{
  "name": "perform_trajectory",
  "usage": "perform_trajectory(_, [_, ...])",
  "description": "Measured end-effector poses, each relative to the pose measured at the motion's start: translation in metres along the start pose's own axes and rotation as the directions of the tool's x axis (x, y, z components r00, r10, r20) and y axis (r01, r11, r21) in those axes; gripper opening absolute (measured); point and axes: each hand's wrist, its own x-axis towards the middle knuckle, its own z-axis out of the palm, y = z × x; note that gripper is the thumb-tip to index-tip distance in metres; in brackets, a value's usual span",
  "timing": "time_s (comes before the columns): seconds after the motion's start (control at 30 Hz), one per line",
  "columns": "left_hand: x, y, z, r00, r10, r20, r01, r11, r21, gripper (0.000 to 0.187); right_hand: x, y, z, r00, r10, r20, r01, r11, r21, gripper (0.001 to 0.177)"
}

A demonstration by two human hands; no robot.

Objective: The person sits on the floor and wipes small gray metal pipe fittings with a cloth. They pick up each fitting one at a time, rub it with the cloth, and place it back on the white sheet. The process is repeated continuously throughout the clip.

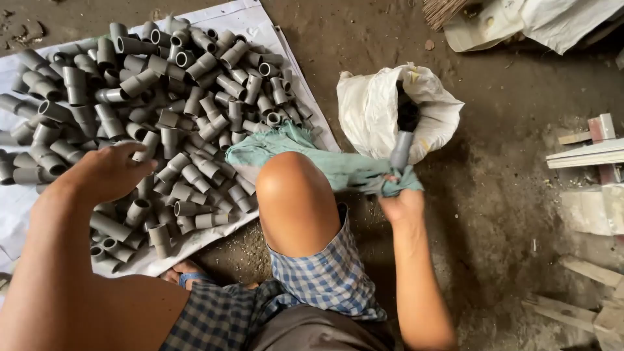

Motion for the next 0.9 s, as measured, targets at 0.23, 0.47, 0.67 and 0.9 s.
perform_trajectory(0.23, [0.003,0.011,0.012,0.989,0.09,-0.116,-0.076,0.99,0.118,0.048,-0.038,-0.02,0.05,0.824,0.094,0.558,-0.125,0.992,0.019,0.019])
perform_trajectory(0.47, [0.029,0.002,0.021,0.887,0.217,-0.408,-0.265,0.962,-0.063,0.044,0.024,-0.016,0.058,0.567,0.298,0.768,-0.077,0.947,-0.311,0.043])
perform_trajectory(0.67, [0.103,-0.044,0.029,0.76,0.23,-0.608,-0.292,0.956,-0.003,0.041,-0.017,-0.038,0.169,0.454,0.201,0.868,0.183,0.932,-0.312,0.037])
perform_trajectory(0.9, [0.035,-0.046,-0.007,0.985,-0.045,-0.166,-0.008,0.953,-0.303,0.059,0.058,-0.067,0.262,0.163,0.29,0.943,0.156,0.936,-0.315,0.03])
